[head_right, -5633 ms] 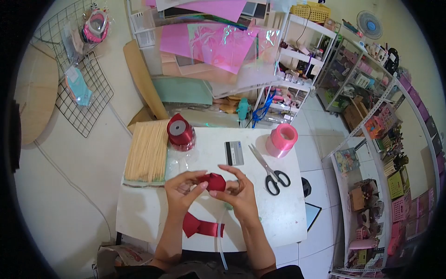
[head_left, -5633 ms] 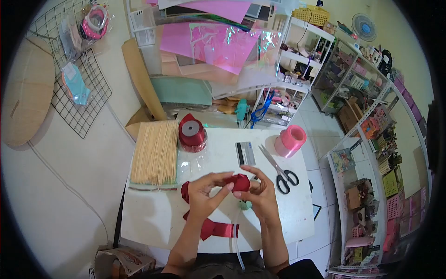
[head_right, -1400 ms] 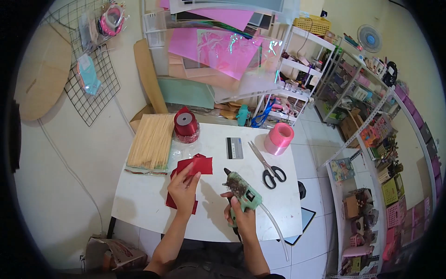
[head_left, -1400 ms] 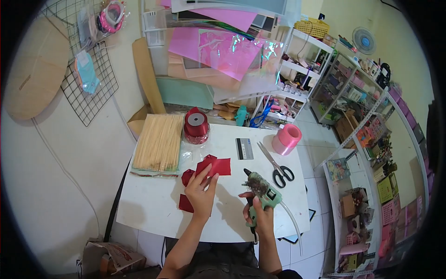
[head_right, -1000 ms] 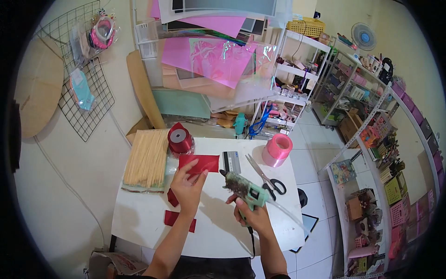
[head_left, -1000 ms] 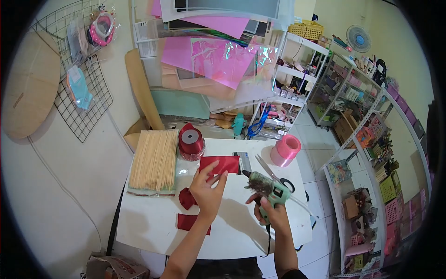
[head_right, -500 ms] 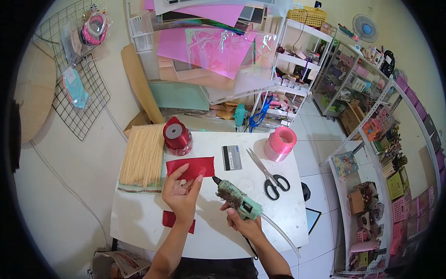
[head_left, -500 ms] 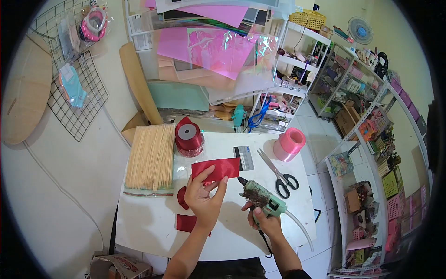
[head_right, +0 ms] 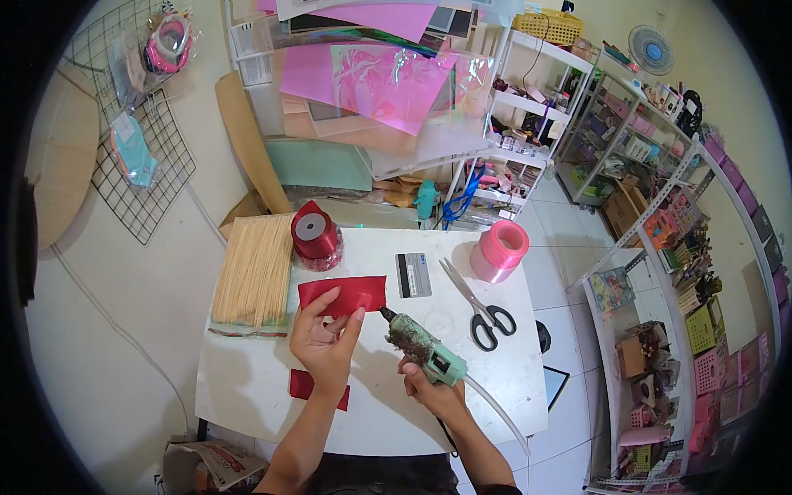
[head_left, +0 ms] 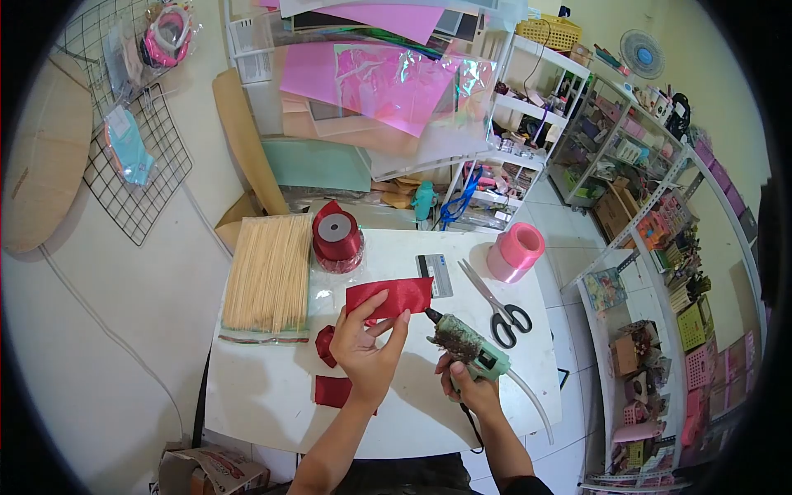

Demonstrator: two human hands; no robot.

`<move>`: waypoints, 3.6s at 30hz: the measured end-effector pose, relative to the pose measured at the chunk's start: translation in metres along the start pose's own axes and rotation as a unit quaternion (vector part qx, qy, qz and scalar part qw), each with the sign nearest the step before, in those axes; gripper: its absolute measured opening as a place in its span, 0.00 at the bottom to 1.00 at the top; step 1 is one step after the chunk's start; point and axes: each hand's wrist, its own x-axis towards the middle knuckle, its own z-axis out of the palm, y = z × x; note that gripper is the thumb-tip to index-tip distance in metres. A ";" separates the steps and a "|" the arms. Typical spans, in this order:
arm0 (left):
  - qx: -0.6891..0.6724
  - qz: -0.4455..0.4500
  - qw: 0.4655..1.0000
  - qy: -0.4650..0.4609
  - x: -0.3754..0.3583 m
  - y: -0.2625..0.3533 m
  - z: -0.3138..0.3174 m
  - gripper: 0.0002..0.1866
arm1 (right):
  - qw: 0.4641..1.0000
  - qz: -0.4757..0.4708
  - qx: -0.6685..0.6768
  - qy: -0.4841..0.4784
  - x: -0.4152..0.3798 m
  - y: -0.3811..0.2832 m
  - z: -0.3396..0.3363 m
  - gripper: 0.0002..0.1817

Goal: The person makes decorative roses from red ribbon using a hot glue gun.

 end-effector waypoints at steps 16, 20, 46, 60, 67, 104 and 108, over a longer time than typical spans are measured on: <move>-0.016 0.017 1.000 0.003 0.000 0.000 0.000 0.17 | 0.999 0.014 -0.016 0.029 0.000 0.001 0.001 0.22; -0.003 0.032 0.999 0.005 0.000 -0.002 0.000 0.17 | 0.999 0.004 -0.009 0.035 0.000 -0.002 0.003 0.21; -0.111 -0.147 0.983 0.006 0.005 0.002 -0.003 0.19 | 0.988 0.065 -0.046 0.136 0.003 -0.011 0.000 0.12; -0.214 -0.228 0.949 0.046 -0.042 0.013 0.036 0.16 | 0.944 -0.072 0.209 0.245 0.000 -0.025 0.028 0.22; -0.259 -0.311 0.914 0.017 -0.058 0.012 0.023 0.15 | 0.935 -0.053 0.229 0.265 0.000 -0.028 0.026 0.22; 0.034 -0.039 0.990 -0.134 -0.003 0.005 -0.028 0.25 | 0.993 0.112 -0.007 0.046 -0.036 -0.003 0.010 0.14; 0.019 -0.045 0.990 -0.134 -0.003 0.008 -0.028 0.25 | 0.989 0.134 -0.034 0.052 -0.036 -0.005 0.010 0.14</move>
